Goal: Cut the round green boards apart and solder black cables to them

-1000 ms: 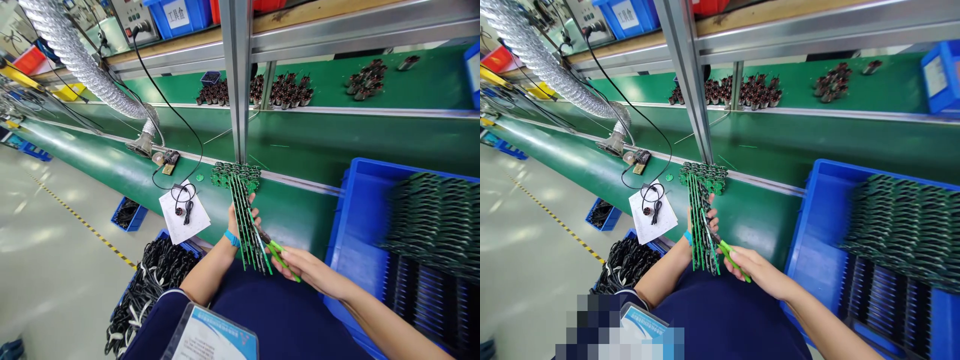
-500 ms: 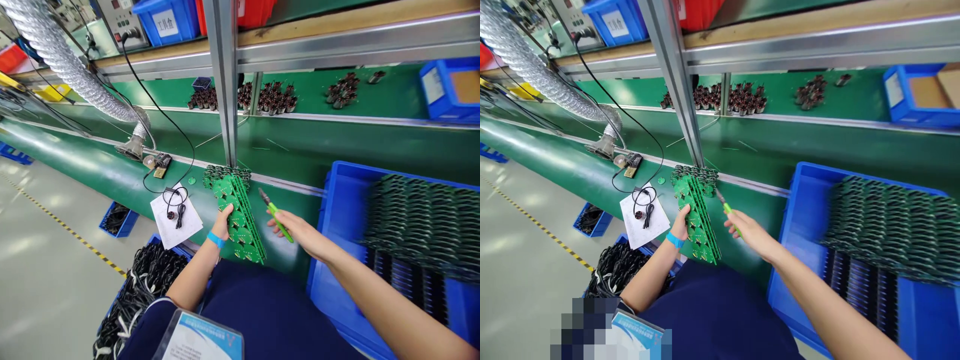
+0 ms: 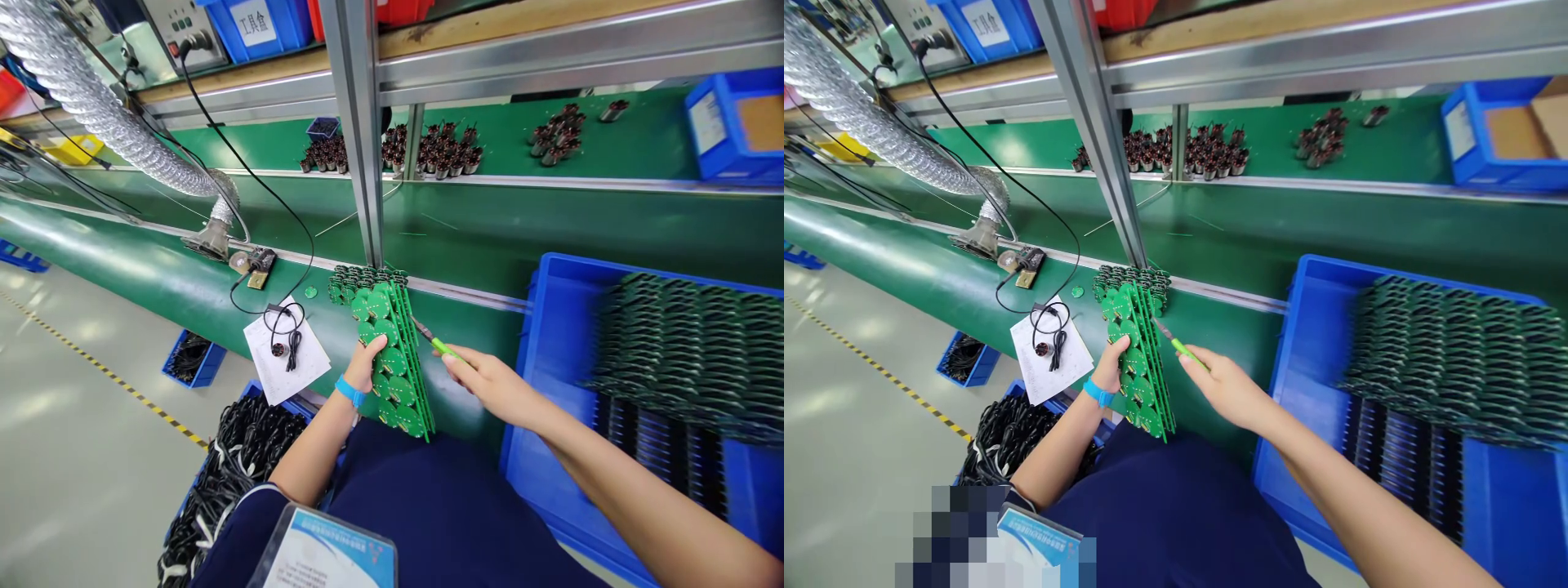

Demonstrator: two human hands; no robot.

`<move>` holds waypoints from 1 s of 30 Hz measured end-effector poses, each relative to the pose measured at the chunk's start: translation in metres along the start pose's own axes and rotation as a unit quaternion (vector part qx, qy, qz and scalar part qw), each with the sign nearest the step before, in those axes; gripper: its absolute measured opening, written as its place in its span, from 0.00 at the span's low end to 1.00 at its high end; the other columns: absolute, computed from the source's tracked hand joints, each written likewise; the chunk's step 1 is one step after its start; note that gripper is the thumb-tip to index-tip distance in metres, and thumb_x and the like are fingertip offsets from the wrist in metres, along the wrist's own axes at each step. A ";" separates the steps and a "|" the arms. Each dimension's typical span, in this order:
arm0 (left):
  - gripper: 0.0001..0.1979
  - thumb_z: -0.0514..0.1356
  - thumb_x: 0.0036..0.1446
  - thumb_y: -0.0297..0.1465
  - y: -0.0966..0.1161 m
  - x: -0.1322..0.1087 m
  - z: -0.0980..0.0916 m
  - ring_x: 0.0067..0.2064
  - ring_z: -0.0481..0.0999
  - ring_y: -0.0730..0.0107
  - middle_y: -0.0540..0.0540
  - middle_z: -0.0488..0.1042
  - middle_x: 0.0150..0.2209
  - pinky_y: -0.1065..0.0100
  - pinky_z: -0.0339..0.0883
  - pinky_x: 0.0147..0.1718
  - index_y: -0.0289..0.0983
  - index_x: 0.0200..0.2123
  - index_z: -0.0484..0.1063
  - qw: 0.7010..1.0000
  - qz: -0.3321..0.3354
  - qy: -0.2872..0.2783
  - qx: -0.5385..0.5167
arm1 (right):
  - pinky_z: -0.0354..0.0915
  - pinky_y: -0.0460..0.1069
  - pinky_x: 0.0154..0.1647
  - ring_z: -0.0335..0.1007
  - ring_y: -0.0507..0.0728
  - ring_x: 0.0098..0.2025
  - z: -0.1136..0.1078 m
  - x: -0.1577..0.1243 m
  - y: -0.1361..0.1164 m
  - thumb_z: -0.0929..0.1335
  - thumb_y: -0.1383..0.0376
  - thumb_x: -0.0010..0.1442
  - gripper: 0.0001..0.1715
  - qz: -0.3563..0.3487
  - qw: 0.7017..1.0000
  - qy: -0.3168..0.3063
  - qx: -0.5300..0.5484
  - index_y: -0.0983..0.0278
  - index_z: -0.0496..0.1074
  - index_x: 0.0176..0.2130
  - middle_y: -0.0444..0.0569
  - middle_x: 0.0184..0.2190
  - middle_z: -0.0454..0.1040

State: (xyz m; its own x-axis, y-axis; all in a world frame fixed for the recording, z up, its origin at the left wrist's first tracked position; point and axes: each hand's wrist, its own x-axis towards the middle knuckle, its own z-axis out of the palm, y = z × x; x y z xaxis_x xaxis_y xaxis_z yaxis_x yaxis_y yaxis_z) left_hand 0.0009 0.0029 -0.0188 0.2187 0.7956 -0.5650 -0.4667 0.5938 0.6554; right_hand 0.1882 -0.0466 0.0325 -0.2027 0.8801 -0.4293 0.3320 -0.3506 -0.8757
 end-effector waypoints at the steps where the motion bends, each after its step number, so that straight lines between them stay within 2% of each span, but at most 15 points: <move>1: 0.25 0.69 0.34 0.42 -0.003 0.001 -0.002 0.27 0.74 0.66 0.46 0.76 0.28 0.66 0.69 0.28 0.33 0.34 0.72 0.999 -0.035 -0.013 -0.009 | 0.59 0.49 0.28 0.60 0.53 0.26 0.002 -0.001 0.002 0.59 0.46 0.57 0.27 0.019 0.998 -0.030 0.058 0.64 0.69 0.41 0.46 0.27 0.66; 3: 0.25 0.66 0.35 0.48 -0.009 0.002 -0.004 0.22 0.72 0.68 0.47 0.73 0.22 0.67 0.68 0.23 0.32 0.30 0.72 0.992 -0.105 -0.055 -0.038 | 0.54 0.46 0.22 0.55 0.49 0.22 0.004 -0.001 0.002 0.62 0.46 0.55 0.27 0.051 0.977 -0.086 0.188 0.65 0.67 0.42 0.43 0.24 0.62; 5: 0.27 0.65 0.36 0.50 -0.015 0.003 -0.005 0.19 0.70 0.71 0.48 0.72 0.21 0.67 0.67 0.20 0.33 0.31 0.72 0.983 -0.132 -0.100 -0.075 | 0.53 0.45 0.21 0.55 0.48 0.21 -0.002 0.007 -0.001 0.63 0.49 0.55 0.24 0.052 0.947 -0.110 0.298 0.64 0.67 0.43 0.43 0.24 0.63; 7: 0.26 0.65 0.38 0.49 -0.018 0.004 -0.006 0.20 0.70 0.71 0.48 0.73 0.23 0.67 0.68 0.22 0.33 0.33 0.73 0.982 -0.116 -0.111 -0.097 | 0.59 0.46 0.24 0.60 0.50 0.23 -0.015 0.026 -0.007 0.60 0.51 0.57 0.21 0.053 0.926 -0.079 0.365 0.63 0.66 0.42 0.45 0.25 0.66; 9: 0.23 0.65 0.40 0.46 -0.018 0.004 -0.007 0.23 0.73 0.68 0.46 0.75 0.25 0.65 0.70 0.27 0.33 0.34 0.73 0.987 -0.106 -0.088 -0.087 | 0.65 0.49 0.30 0.65 0.53 0.27 -0.031 0.047 -0.010 0.55 0.54 0.60 0.20 0.098 0.921 -0.004 0.377 0.63 0.65 0.41 0.48 0.28 0.69; 11: 0.21 0.65 0.42 0.43 -0.015 0.003 -0.007 0.27 0.75 0.65 0.45 0.75 0.26 0.63 0.71 0.32 0.32 0.34 0.73 0.992 -0.100 -0.045 -0.069 | 0.66 0.51 0.34 0.68 0.54 0.30 -0.041 0.062 -0.008 0.54 0.57 0.61 0.17 0.166 0.924 0.058 0.340 0.63 0.64 0.41 0.51 0.30 0.70; 13: 0.21 0.66 0.42 0.40 -0.011 0.002 -0.007 0.31 0.76 0.63 0.46 0.76 0.29 0.62 0.71 0.37 0.34 0.38 0.73 0.995 -0.080 -0.011 -0.059 | 0.66 0.51 0.33 0.68 0.55 0.30 -0.041 0.061 0.000 0.57 0.59 0.60 0.14 0.200 0.928 0.079 0.305 0.64 0.63 0.41 0.52 0.30 0.71; 16: 0.25 0.68 0.40 0.38 -0.006 0.000 -0.004 0.35 0.77 0.62 0.46 0.77 0.34 0.61 0.70 0.40 0.36 0.43 0.71 0.998 -0.048 0.012 -0.050 | 0.66 0.50 0.34 0.68 0.55 0.32 -0.023 0.033 0.012 0.62 0.56 0.57 0.20 0.149 0.960 0.072 0.225 0.64 0.65 0.45 0.52 0.35 0.72; 19: 0.27 0.68 0.38 0.39 -0.003 -0.001 0.001 0.37 0.77 0.61 0.45 0.77 0.36 0.61 0.70 0.40 0.35 0.44 0.71 0.998 -0.034 0.019 -0.041 | 0.67 0.53 0.40 0.69 0.59 0.38 -0.004 -0.002 0.016 0.62 0.47 0.53 0.31 0.057 0.996 0.054 0.044 0.63 0.67 0.48 0.53 0.38 0.74; 22: 0.29 0.69 0.36 0.39 -0.002 0.000 0.005 0.35 0.76 0.62 0.46 0.77 0.36 0.60 0.70 0.40 0.36 0.44 0.70 0.999 -0.016 0.025 -0.043 | 0.63 0.60 0.51 0.68 0.64 0.48 0.004 -0.022 0.011 0.59 0.42 0.53 0.38 0.041 0.996 0.026 -0.069 0.65 0.67 0.51 0.56 0.46 0.73; 25: 0.29 0.68 0.37 0.39 0.000 0.001 0.008 0.35 0.76 0.63 0.46 0.77 0.36 0.61 0.70 0.40 0.36 0.45 0.70 0.999 -0.008 0.030 -0.040 | 0.54 0.61 0.60 0.61 0.64 0.57 0.005 -0.027 0.008 0.57 0.44 0.55 0.39 0.033 0.995 0.019 -0.097 0.67 0.66 0.53 0.57 0.54 0.67; 27: 0.28 0.67 0.38 0.38 0.002 0.000 0.009 0.36 0.76 0.62 0.46 0.76 0.37 0.61 0.70 0.40 0.36 0.45 0.70 0.999 -0.005 0.032 -0.035 | 0.51 0.61 0.62 0.59 0.63 0.58 0.005 -0.027 0.008 0.56 0.45 0.56 0.37 0.022 0.994 0.028 -0.105 0.67 0.66 0.53 0.56 0.56 0.65; 30: 0.27 0.67 0.38 0.38 0.006 -0.001 0.011 0.36 0.76 0.61 0.46 0.76 0.37 0.60 0.70 0.40 0.36 0.44 0.70 0.999 0.004 0.035 -0.021 | 0.53 0.62 0.61 0.61 0.63 0.57 0.005 -0.027 0.008 0.56 0.46 0.57 0.35 0.010 0.991 0.039 -0.124 0.66 0.66 0.53 0.56 0.55 0.66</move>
State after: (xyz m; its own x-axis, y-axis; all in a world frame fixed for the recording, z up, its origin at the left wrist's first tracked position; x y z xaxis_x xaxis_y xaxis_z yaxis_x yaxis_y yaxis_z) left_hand 0.0073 0.0063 -0.0089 0.1543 0.7891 -0.5946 -0.5044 0.5804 0.6393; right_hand 0.1918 -0.0746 0.0354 -0.1255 0.8992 -0.4192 0.5541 -0.2870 -0.7814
